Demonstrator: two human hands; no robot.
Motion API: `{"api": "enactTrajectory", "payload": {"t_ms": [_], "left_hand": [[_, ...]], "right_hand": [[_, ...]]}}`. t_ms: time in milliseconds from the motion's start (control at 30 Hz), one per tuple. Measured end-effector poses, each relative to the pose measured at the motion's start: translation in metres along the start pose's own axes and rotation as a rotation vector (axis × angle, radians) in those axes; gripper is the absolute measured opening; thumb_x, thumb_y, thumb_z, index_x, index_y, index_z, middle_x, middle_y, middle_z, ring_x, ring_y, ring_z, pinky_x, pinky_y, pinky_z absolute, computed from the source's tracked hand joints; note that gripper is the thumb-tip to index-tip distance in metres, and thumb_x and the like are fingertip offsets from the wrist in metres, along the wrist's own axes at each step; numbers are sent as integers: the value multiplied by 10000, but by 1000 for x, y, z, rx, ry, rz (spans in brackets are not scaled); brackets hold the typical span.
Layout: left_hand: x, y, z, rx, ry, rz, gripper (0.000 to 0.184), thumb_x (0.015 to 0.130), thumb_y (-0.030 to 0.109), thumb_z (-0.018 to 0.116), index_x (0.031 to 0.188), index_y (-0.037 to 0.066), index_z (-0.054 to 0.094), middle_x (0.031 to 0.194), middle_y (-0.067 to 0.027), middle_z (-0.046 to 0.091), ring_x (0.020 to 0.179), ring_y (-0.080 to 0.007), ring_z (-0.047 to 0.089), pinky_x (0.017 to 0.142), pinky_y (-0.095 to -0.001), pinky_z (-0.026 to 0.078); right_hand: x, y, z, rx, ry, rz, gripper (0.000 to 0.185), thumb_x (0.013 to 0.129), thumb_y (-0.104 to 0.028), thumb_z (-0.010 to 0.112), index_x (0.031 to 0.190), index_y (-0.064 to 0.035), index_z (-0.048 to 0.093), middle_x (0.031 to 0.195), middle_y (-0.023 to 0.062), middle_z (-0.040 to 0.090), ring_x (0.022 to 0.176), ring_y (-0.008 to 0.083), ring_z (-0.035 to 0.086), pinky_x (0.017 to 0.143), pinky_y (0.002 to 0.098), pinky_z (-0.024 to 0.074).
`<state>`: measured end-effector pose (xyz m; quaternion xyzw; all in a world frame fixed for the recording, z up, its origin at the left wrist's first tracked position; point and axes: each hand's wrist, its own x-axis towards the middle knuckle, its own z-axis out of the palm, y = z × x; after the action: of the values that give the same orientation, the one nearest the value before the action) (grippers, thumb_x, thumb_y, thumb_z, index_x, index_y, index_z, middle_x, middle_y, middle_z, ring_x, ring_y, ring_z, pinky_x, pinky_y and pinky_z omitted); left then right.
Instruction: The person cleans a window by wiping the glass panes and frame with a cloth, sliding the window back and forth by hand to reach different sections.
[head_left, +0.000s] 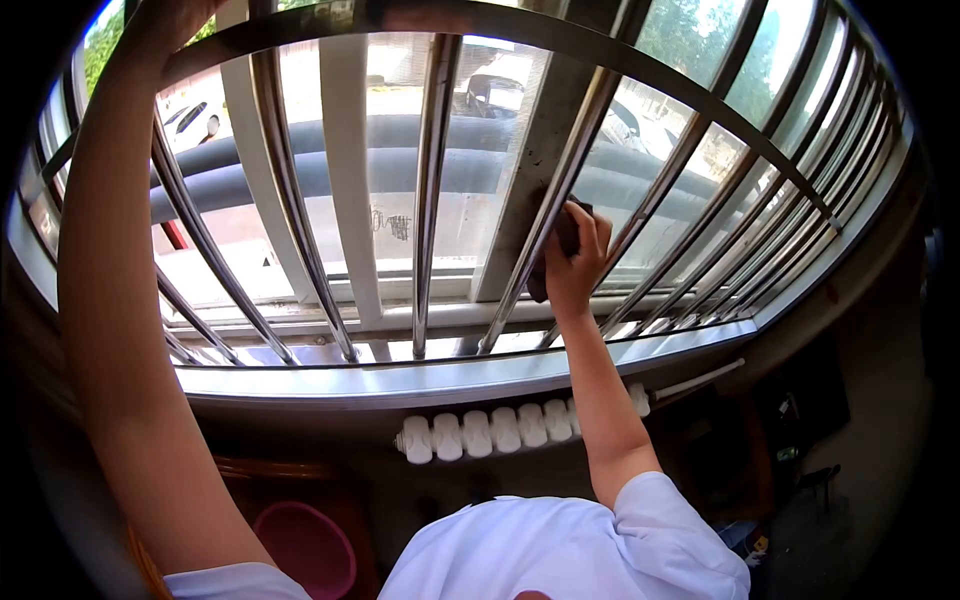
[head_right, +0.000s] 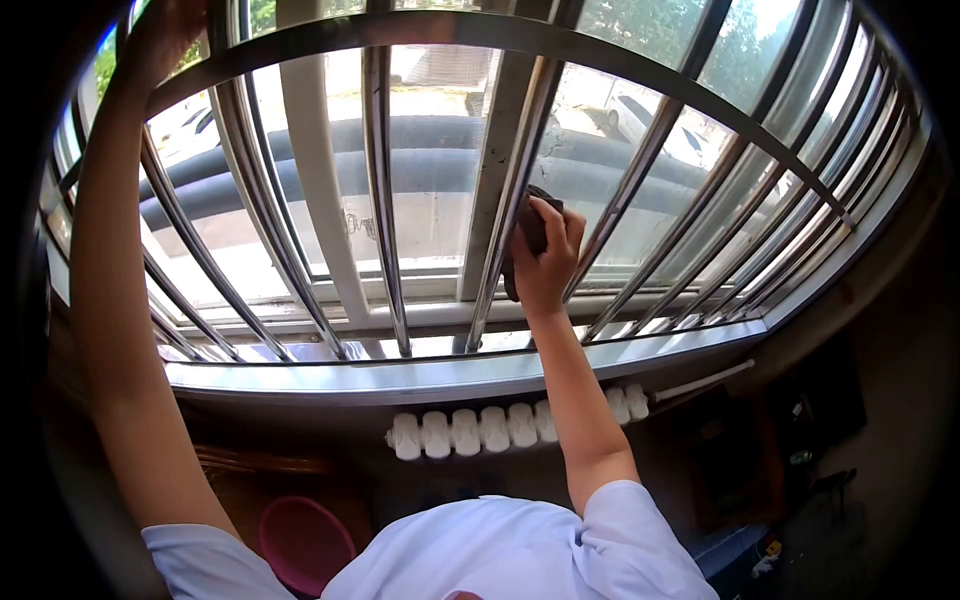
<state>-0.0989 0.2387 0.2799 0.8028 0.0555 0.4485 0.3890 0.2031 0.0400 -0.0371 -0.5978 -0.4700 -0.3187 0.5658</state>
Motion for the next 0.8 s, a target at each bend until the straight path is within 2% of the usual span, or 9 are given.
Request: {"api": "enactTrajectory", "payload": {"t_ms": [67, 167, 233, 300, 433, 467, 600, 700, 800], "left_hand": [[-2, -2, -8, -111, 59, -34, 366, 986, 256, 499, 1178, -42, 591, 1075, -167, 667, 915, -302, 663, 872, -387, 503], [-6, -38, -32, 43, -179, 5, 495, 936, 371, 602, 1339, 91, 534, 1207, -111, 640, 1071, -209, 636, 1012, -395, 437], [-17, -39, -20, 492, -168, 85, 588, 925, 468, 582, 1366, 86, 510, 1139, -109, 661, 1044, -215, 638, 1019, -404, 425], [-11, -36, -17, 507, -129, -30, 640, 939, 505, 533, 1404, 72, 462, 1093, -41, 653, 1025, -154, 632, 874, -324, 420], [-13, -26, -4, 445, -62, -166, 628, 908, 420, 622, 1391, 50, 467, 1054, -32, 643, 993, -147, 642, 852, -309, 476], [-13, -27, -1, 417, -18, -139, 592, 900, 377, 634, 1354, 19, 507, 1045, -96, 661, 904, -184, 650, 841, -324, 504], [-13, -22, 1, 478, -6, -231, 658, 880, 400, 644, 1381, 11, 472, 1062, -78, 662, 799, -117, 641, 792, -277, 498], [-11, -28, -8, 442, -39, -233, 625, 925, 349, 608, 1412, 12, 407, 1123, -72, 654, 769, -91, 642, 582, -171, 479], [-12, -25, -5, 419, -48, -245, 617, 923, 346, 605, 1406, 13, 415, 1117, -68, 654, 764, -100, 644, 651, -197, 487]], "right_hand": [[13, 0, 13, -13, 73, -125, 243, 732, -51, 709, 964, -117, 681, 1085, 109, 531, 911, 292, 596, 751, 367, 518], [25, 6, 22, -85, 55, -229, 194, 713, -75, 708, 896, -135, 695, 1019, 59, 570, 785, 269, 647, 629, 353, 540], [28, 7, 15, -73, -37, -204, 222, 714, -83, 706, 924, -145, 673, 876, 30, 611, 759, 254, 654, 633, 356, 533], [21, 2, 5, -83, -48, -96, 211, 740, -81, 700, 938, -131, 645, 864, 47, 625, 760, 268, 658, 632, 362, 533], [2, -2, 5, 2, 63, 115, 194, 758, -112, 723, 938, -109, 652, 877, 84, 637, 744, 293, 660, 648, 363, 540], [10, -7, 4, 7, 79, 124, 194, 758, -112, 723, 938, -109, 652, 877, 84, 637, 744, 293, 660, 648, 363, 540], [34, -4, 12, 71, 84, -40, 229, 745, -124, 721, 962, -174, 665, 851, 61, 617, 724, 279, 659, 617, 372, 536], [22, 4, 9, 26, 10, -32, 213, 751, -118, 708, 956, -168, 679, 861, 62, 624, 724, 280, 662, 626, 373, 538], [-3, 5, 8, 41, -3, 205, 211, 734, -85, 696, 936, -141, 677, 898, 59, 640, 738, 281, 663, 622, 374, 539]]}}
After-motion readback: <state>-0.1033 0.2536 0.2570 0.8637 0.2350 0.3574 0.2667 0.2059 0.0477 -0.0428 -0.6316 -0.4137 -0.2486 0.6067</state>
